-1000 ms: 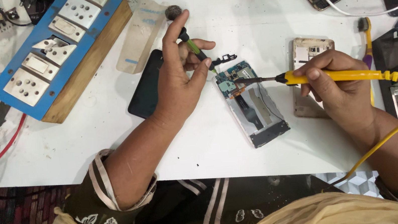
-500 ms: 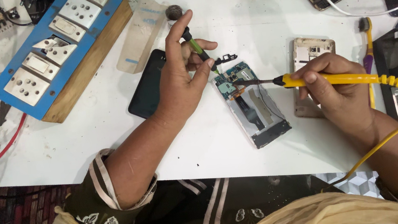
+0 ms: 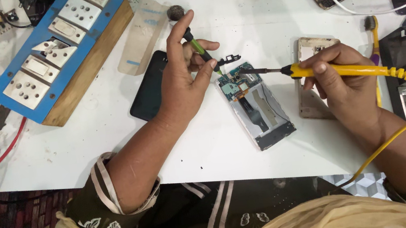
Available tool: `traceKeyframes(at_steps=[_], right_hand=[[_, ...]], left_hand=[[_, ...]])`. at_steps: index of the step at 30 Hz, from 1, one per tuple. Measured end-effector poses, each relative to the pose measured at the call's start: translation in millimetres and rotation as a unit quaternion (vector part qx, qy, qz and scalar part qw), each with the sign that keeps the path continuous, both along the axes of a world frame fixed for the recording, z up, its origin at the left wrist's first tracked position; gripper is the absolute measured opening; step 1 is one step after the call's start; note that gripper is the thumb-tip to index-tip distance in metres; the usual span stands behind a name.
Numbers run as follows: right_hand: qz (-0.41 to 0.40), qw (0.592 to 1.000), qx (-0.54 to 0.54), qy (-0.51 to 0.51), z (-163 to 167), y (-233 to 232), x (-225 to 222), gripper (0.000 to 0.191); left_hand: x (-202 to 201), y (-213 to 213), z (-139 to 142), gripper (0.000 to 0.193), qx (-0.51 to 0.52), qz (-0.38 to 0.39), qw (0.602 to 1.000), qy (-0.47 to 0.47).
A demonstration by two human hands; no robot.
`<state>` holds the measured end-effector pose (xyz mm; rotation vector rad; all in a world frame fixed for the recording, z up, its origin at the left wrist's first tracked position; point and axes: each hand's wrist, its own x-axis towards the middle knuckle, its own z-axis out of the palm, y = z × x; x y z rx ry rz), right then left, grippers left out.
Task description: The person uses a soldering iron and a green-handled tool to work on a disassembled smartphone motherboard. They repeatedly apply the soldering iron to various points on the circuit board while holding the board steady with the other tool.
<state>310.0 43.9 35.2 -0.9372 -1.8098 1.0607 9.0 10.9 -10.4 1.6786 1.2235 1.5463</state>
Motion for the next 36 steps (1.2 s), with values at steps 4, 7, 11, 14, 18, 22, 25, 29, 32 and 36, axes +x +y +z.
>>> traceKeyframes(at_steps=[4, 7, 11, 14, 18, 22, 25, 29, 32, 36], right_hand=[[0.011, 1.000, -0.009, 0.001, -1.1, 0.5, 0.1, 0.018], [0.001, 1.000, -0.005, -0.011, -2.5, 1.3, -0.1, 0.016], [0.008, 1.000, 0.004, 0.006, -4.4, 1.2, 0.2, 0.013], [0.008, 1.000, 0.010, -0.001, -4.1, 0.5, 1.5, 0.013], [0.005, 1.000, 0.020, -0.011, -3.7, -0.5, 2.5, 0.014], [0.016, 1.000, 0.021, -0.003, -3.6, 0.0, 2.5, 0.015], [0.007, 1.000, 0.014, -0.011, -2.9, -0.2, 3.0, 0.015], [0.007, 1.000, 0.009, -0.004, -2.6, -0.8, 2.6, 0.015], [0.010, 1.000, 0.013, 0.001, -3.2, -0.8, 2.0, 0.016], [0.012, 1.000, 0.017, 0.001, -3.5, -0.4, 3.2, 0.016]], left_hand=[[0.1, 0.2, 0.4, 0.085, 0.001, 0.004, 1.000, 0.004], [0.2, 1.0, 0.5, 0.086, -0.006, 0.004, 1.000, -0.001], [0.5, 1.6, 0.2, 0.086, -0.004, 0.005, 1.000, 0.002], [1.4, 2.2, 0.1, 0.086, 0.000, 0.008, 1.000, 0.003], [2.7, 2.6, 0.2, 0.086, 0.005, 0.017, 1.000, 0.015], [4.4, 2.8, 0.7, 0.086, 0.011, 0.020, 0.999, 0.023], [5.4, 2.0, 1.6, 0.085, 0.010, 0.021, 0.999, 0.023], [6.1, 1.3, 3.1, 0.085, 0.010, 0.020, 0.999, 0.025], [6.7, 0.6, 3.9, 0.084, 0.003, 0.018, 1.000, 0.022], [7.6, 0.6, 5.3, 0.084, 0.003, 0.019, 1.000, 0.023]])
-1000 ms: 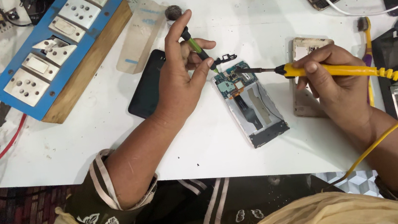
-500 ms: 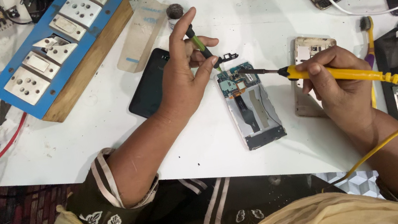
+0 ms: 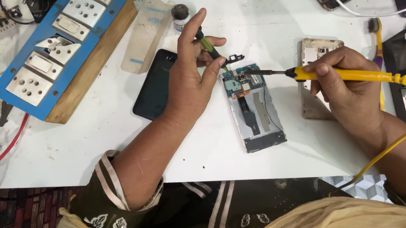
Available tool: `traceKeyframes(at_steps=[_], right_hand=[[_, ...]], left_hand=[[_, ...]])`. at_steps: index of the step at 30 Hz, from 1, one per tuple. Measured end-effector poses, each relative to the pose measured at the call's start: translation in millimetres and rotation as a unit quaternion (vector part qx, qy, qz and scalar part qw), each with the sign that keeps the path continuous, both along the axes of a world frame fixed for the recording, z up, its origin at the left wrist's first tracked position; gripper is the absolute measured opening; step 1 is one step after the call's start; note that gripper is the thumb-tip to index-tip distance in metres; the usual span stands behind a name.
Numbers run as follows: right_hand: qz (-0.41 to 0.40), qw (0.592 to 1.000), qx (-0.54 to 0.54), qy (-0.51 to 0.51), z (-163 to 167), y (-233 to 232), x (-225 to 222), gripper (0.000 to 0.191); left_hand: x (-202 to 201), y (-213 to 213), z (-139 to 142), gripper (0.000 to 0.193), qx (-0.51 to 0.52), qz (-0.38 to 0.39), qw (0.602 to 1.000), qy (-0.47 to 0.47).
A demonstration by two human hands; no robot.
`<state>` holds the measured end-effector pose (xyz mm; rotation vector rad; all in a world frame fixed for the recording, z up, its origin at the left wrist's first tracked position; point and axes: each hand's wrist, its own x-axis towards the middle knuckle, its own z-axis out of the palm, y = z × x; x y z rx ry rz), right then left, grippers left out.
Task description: The person uses a soldering iron and a green-handled tool to work on a disassembled smartphone motherboard. They repeatedly apply the soldering iron to various points on the circuit board while holding the board steady with the other tool.
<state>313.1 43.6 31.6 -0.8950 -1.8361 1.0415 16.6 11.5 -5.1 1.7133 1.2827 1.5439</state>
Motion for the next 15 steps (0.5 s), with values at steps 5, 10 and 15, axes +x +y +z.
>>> traceKeyframes(at_steps=[5, 10, 15], right_hand=[[-0.008, 1.000, 0.006, -0.001, -1.1, 0.3, 0.0, 0.016], [-0.007, 1.000, 0.004, 0.005, -0.8, -0.3, -0.6, 0.017], [-0.035, 0.999, -0.015, 0.008, -2.0, 0.6, -2.1, 0.017]], left_hand=[[1.1, -1.4, 3.1, 0.082, -0.009, -0.004, 1.000, 0.000], [1.5, -3.7, 5.6, 0.079, -0.012, -0.008, 1.000, 0.007], [0.2, -3.8, 5.9, 0.078, 0.002, -0.011, 1.000, 0.011]])
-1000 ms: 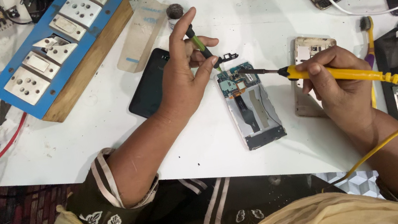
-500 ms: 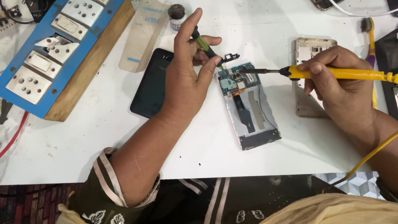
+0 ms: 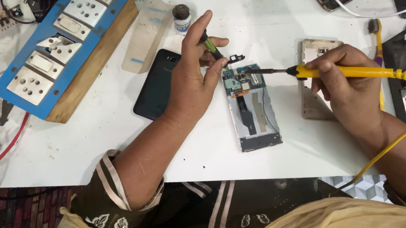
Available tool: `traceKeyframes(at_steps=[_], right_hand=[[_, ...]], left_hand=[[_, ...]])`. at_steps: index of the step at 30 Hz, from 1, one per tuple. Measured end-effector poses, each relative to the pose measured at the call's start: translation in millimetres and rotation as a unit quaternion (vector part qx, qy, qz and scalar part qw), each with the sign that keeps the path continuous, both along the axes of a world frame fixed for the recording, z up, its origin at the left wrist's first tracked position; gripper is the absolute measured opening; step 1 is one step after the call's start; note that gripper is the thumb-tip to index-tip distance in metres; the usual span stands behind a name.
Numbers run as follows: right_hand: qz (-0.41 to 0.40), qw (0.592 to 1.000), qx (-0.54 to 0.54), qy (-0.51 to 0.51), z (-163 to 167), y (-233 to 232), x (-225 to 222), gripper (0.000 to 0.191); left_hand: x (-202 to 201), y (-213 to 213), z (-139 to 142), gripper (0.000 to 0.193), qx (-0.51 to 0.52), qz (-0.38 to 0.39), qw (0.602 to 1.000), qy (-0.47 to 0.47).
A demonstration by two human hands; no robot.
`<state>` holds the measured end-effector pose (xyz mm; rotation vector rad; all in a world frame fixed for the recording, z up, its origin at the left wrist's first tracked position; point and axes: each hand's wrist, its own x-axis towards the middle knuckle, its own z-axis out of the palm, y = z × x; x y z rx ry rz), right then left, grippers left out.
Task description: The person uses a soldering iron and a green-handled tool to work on a disassembled smartphone motherboard. They repeatedly apply the soldering iron to various points on the circuit board while holding the board steady with the other tool.
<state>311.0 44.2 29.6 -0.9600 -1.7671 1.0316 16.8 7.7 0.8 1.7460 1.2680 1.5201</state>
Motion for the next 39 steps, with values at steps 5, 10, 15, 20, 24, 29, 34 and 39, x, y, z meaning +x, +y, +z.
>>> traceKeyframes(at_steps=[5, 10, 15, 20, 24, 29, 34, 39], right_hand=[[0.018, 0.999, 0.011, 0.048, -0.7, 4.6, -0.1, 0.018], [0.016, 0.999, 0.008, 0.037, -1.3, 4.3, 0.9, 0.019], [0.016, 1.000, 0.009, 0.020, -0.6, 3.9, -0.2, 0.021], [0.002, 1.000, -0.003, 0.007, -0.5, 3.3, -1.4, 0.020], [0.006, 1.000, 0.006, 0.000, 0.2, 2.0, -1.0, 0.017], [0.004, 1.000, 0.008, -0.014, 0.9, 2.3, -1.2, 0.016], [0.008, 1.000, 0.001, -0.009, 1.0, 3.0, -1.8, 0.015], [0.019, 1.000, 0.006, -0.001, -1.8, 3.4, -0.9, 0.013]], left_hand=[[0.6, -0.6, 0.2, 0.079, 0.000, 0.005, 1.000, 0.010], [0.0, -1.0, 0.3, 0.080, 0.004, 0.003, 1.000, 0.009], [-0.1, -0.1, -0.2, 0.080, -0.001, 0.002, 1.000, 0.005], [-1.0, 0.7, -2.6, 0.080, 0.002, -0.002, 1.000, -0.006], [-1.5, 2.0, -5.4, 0.081, 0.001, 0.000, 1.000, -0.009], [-4.6, 6.3, -9.1, 0.081, 0.032, 0.012, 0.998, -0.053], [-5.2, 7.4, -14.1, 0.082, 0.024, 0.000, 0.997, -0.067], [-4.9, 7.4, -19.2, 0.073, 0.039, 0.010, 0.996, -0.075]])
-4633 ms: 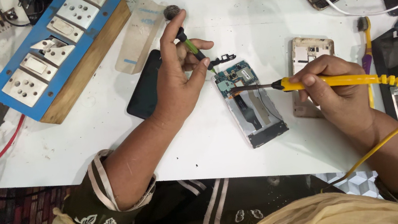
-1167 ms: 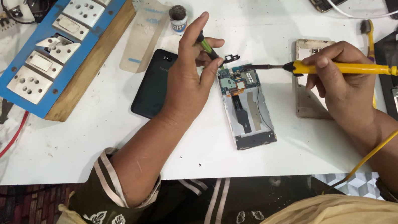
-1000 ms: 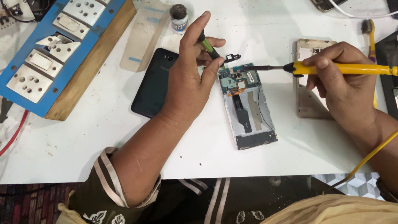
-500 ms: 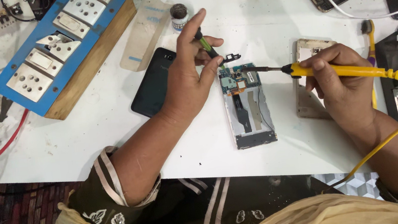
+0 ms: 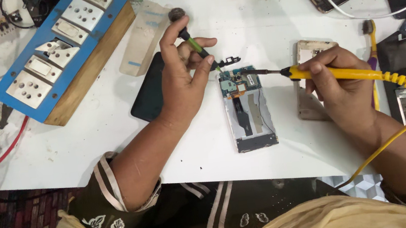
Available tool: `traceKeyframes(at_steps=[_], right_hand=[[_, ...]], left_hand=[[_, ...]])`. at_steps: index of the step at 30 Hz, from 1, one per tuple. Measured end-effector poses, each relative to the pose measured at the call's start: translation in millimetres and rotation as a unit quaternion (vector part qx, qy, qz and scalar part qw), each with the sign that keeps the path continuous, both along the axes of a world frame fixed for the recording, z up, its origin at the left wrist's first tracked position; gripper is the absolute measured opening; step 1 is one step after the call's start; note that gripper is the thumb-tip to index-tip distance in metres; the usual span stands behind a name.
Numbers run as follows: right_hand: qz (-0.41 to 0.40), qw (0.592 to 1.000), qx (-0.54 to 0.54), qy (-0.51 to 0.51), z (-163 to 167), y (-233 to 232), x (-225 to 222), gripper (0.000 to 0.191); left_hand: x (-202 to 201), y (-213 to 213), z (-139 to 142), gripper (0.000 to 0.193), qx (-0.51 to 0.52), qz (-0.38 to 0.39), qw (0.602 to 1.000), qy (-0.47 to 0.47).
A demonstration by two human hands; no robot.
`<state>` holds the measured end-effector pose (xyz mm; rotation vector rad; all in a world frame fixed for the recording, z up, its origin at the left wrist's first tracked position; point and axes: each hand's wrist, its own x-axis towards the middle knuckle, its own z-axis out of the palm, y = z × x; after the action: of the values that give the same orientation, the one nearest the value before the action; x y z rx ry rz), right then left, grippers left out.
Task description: The person uses a soldering iron and a green-handled tool to work on a disassembled smartphone motherboard. They repeatedly apply the soldering iron to various points on the circuit board while holding the board steady with the other tool.
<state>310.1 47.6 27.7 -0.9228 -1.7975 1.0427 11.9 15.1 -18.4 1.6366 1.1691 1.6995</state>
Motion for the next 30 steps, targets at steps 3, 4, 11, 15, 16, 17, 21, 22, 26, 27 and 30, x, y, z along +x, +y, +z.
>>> traceKeyframes(at_steps=[3, 4, 11, 15, 16, 17, 21, 22, 26, 27, 30], right_hand=[[0.012, 1.000, 0.012, 0.016, -3.3, 0.6, -0.6, 0.012], [0.011, 1.000, 0.012, 0.017, -4.2, 1.5, -1.2, 0.011], [0.007, 1.000, 0.005, 0.010, -8.3, 4.7, -0.1, 0.009], [0.007, 1.000, 0.011, 0.015, -10.1, 4.2, 0.2, 0.009], [0.007, 1.000, 0.008, 0.019, -10.4, 3.7, -0.3, 0.009], [0.007, 1.000, 0.006, 0.022, -10.6, 3.1, -0.9, 0.009], [0.011, 1.000, 0.010, 0.020, -8.7, 2.6, -0.2, 0.009], [0.008, 1.000, 0.006, 0.026, -8.4, 3.4, -0.2, 0.009], [0.005, 1.000, 0.005, 0.009, -8.5, 1.2, 0.9, 0.010], [0.005, 1.000, 0.013, -0.003, -7.7, 2.2, 0.6, 0.011], [0.003, 1.000, 0.002, 0.003, -7.0, 1.5, 0.8, 0.013]], left_hand=[[-0.1, -2.9, 2.3, 0.070, 0.016, 0.007, 1.000, 0.007], [-0.5, -3.9, 5.1, 0.071, 0.017, 0.004, 1.000, 0.008], [2.1, -14.9, 38.9, 0.074, -0.030, -0.031, 0.999, -0.018], [2.5, -4.1, 50.1, 0.070, 0.000, -0.053, 0.998, 0.031], [3.6, 1.8, 49.6, 0.070, 0.018, -0.043, 0.998, 0.044], [5.5, 8.6, 47.6, 0.070, 0.036, -0.033, 0.997, 0.057], [15.8, 25.4, 27.2, 0.075, 0.011, -0.024, 1.000, -0.012], [14.4, 28.1, 21.5, 0.075, 0.001, -0.018, 1.000, -0.015], [9.0, 29.2, 0.8, 0.076, -0.027, -0.011, 0.999, -0.044], [7.8, 30.9, -0.9, 0.076, -0.026, -0.015, 0.998, -0.053], [12.1, 29.7, -5.3, 0.075, -0.037, -0.032, 0.997, -0.060]])
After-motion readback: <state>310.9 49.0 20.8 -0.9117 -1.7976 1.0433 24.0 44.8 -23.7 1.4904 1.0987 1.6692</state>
